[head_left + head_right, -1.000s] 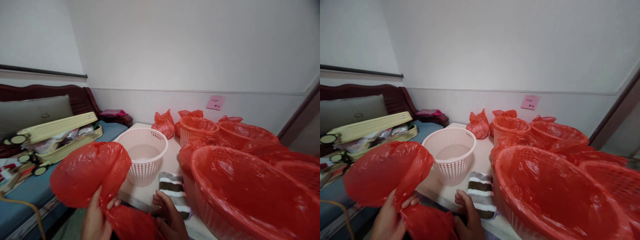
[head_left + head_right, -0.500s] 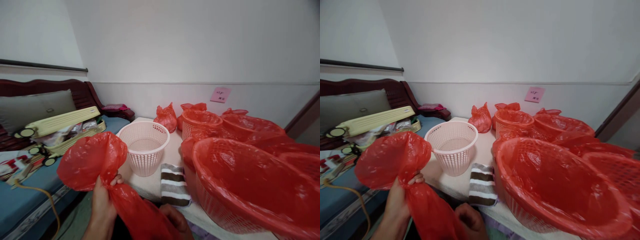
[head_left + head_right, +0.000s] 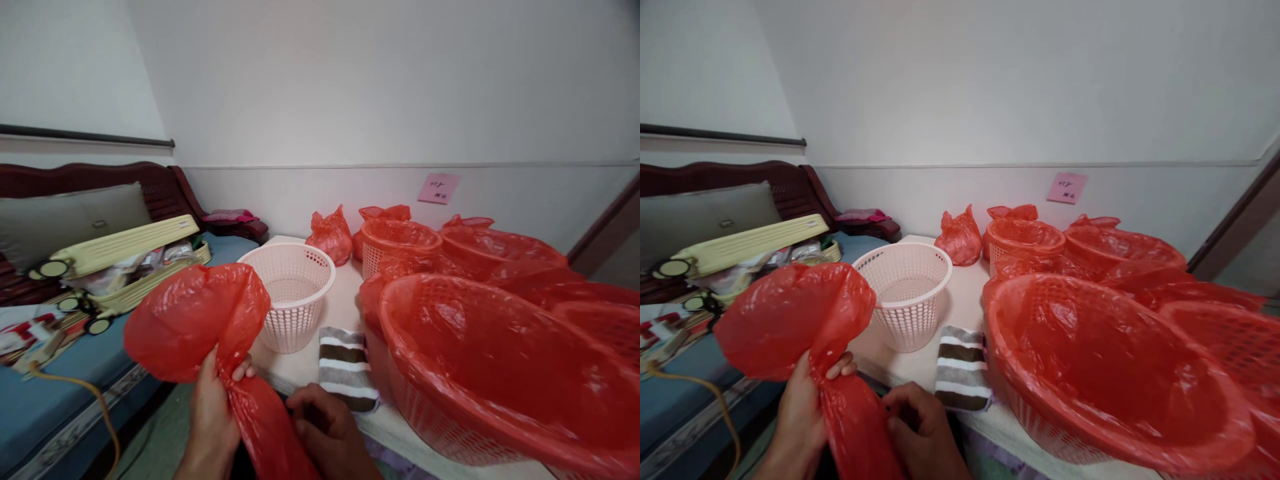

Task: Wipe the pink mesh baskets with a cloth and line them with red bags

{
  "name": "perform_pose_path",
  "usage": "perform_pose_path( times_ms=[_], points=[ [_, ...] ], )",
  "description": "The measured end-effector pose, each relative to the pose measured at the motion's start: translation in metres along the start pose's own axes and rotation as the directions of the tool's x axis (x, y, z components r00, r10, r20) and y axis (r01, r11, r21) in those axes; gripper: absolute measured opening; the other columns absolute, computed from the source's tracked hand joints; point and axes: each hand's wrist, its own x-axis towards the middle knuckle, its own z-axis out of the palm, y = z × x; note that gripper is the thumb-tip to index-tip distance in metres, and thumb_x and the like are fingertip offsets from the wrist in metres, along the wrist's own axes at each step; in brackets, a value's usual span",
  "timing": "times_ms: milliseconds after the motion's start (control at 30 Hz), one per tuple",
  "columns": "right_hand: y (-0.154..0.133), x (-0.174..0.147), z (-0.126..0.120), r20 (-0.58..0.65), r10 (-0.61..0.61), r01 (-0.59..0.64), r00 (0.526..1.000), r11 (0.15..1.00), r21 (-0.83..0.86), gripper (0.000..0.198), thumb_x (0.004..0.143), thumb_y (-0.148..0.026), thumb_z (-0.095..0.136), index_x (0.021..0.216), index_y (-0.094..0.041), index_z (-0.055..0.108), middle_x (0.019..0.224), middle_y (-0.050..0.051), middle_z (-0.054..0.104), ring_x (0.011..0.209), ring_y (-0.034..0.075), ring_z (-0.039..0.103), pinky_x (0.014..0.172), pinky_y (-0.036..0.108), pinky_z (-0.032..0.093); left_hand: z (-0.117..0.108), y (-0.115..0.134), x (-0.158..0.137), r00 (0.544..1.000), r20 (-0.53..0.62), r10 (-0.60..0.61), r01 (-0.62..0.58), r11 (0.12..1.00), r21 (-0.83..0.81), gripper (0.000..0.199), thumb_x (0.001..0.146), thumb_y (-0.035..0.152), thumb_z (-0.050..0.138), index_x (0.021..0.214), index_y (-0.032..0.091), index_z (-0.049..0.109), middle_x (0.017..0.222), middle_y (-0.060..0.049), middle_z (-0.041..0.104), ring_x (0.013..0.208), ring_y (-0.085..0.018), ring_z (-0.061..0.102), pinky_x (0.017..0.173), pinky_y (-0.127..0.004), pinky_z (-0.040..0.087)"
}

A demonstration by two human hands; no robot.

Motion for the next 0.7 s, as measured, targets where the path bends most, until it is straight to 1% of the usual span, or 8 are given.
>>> perform_pose_path(
  times_ms=[67, 200, 300, 400, 467, 567, 633, 700],
  points=[
    [0.007, -0.003, -0.004, -0.039, 0.062, -0.057, 0.997, 0.992, 0.110, 0.027, 0.073, -0.045, 0.073, 0.080, -0.020, 0.065, 0.065, -0.004, 0.053, 0.053, 0.008, 0.041, 0.051, 0.021, 0.030, 0.001, 0.003, 0.002, 1.000, -0.008, 0.012, -0.012, 1.000, -0.004, 0.022, 0.075, 0.021, 0.057, 0.058, 0.021, 0.043, 0.040, 0.007, 0.039, 0.037, -0.009, 0.043, 0.039, -0.017, 0.040],
    [0.018, -0.011, -0.029, -0.195, 0.099, -0.062, 0.976, 0.980, 0.187, 0.019, 0.072, -0.034, 0.076, 0.076, -0.020, 0.063, 0.064, -0.004, 0.055, 0.058, 0.010, 0.047, 0.054, 0.021, 0.034, 0.003, 0.007, 0.008, 0.997, -0.017, 0.073, -0.073, 0.997, -0.028, 0.019, 0.074, 0.017, 0.056, 0.061, 0.020, 0.043, 0.043, 0.009, 0.039, 0.035, -0.007, 0.041, 0.040, -0.015, 0.040],
    [0.020, -0.014, -0.041, -0.273, 0.029, 0.010, 0.962, 0.990, 0.140, 0.021, 0.078, -0.036, 0.071, 0.093, -0.024, 0.066, 0.079, -0.001, 0.063, 0.076, 0.014, 0.058, 0.071, 0.025, 0.044, 0.008, 0.001, 0.009, 0.995, -0.024, 0.095, -0.095, 0.995, -0.033, 0.016, 0.073, 0.018, 0.056, 0.063, 0.020, 0.044, 0.045, 0.009, 0.038, 0.036, -0.005, 0.039, 0.040, -0.014, 0.039],
    [0.015, -0.011, -0.039, -0.165, -0.084, 0.085, 0.983, 0.996, 0.004, 0.042, 0.079, -0.036, 0.069, 0.120, -0.031, 0.060, 0.121, 0.005, 0.060, 0.111, 0.023, 0.055, 0.095, 0.035, 0.041, 0.014, -0.009, 0.006, 0.997, -0.048, 0.055, -0.056, 0.998, -0.015, 0.015, 0.073, 0.019, 0.057, 0.065, 0.021, 0.044, 0.046, 0.009, 0.040, 0.036, -0.006, 0.040, 0.040, -0.014, 0.039],
    [0.008, -0.007, -0.032, -0.020, -0.188, 0.184, 0.982, 0.974, -0.134, 0.037, 0.081, -0.035, 0.067, 0.117, -0.032, 0.062, 0.127, 0.006, 0.056, 0.118, 0.024, 0.051, 0.100, 0.037, 0.038, 0.017, -0.014, 0.005, 0.999, -0.047, 0.013, -0.013, 1.000, -0.003, 0.016, 0.073, 0.020, 0.057, 0.065, 0.021, 0.044, 0.045, 0.009, 0.039, 0.036, -0.007, 0.042, 0.039, -0.014, 0.038],
    [-0.001, -0.001, -0.025, 0.119, -0.260, 0.276, 0.958, 0.949, -0.155, 0.020, 0.083, -0.044, 0.062, 0.091, -0.027, 0.070, 0.108, 0.006, 0.062, 0.101, 0.022, 0.059, 0.088, 0.035, 0.044, 0.019, -0.017, 0.005, 1.000, -0.011, -0.014, 0.014, 1.000, -0.004, 0.018, 0.074, 0.021, 0.056, 0.063, 0.021, 0.043, 0.044, 0.008, 0.039, 0.037, -0.008, 0.044, 0.040, -0.015, 0.039],
    [-0.004, 0.000, -0.024, 0.063, -0.213, 0.216, 0.975, 0.975, -0.055, 0.026, 0.082, -0.050, 0.061, 0.078, -0.025, 0.067, 0.091, 0.004, 0.062, 0.083, 0.019, 0.059, 0.075, 0.032, 0.045, 0.020, -0.017, 0.005, 1.000, -0.003, 0.002, -0.002, 1.000, -0.003, 0.019, 0.073, 0.021, 0.057, 0.062, 0.021, 0.043, 0.045, 0.009, 0.039, 0.037, -0.007, 0.044, 0.040, -0.015, 0.040],
    [-0.003, -0.002, -0.027, -0.029, -0.142, 0.143, 0.989, 0.988, 0.058, 0.026, 0.081, -0.049, 0.063, 0.074, -0.023, 0.063, 0.079, 0.002, 0.059, 0.073, 0.017, 0.055, 0.066, 0.030, 0.043, 0.020, -0.017, 0.005, 1.000, -0.016, 0.026, -0.026, 1.000, -0.001, 0.019, 0.073, 0.020, 0.058, 0.061, 0.020, 0.042, 0.045, 0.009, 0.039, 0.036, -0.007, 0.043, 0.040, -0.015, 0.040]
  ],
)
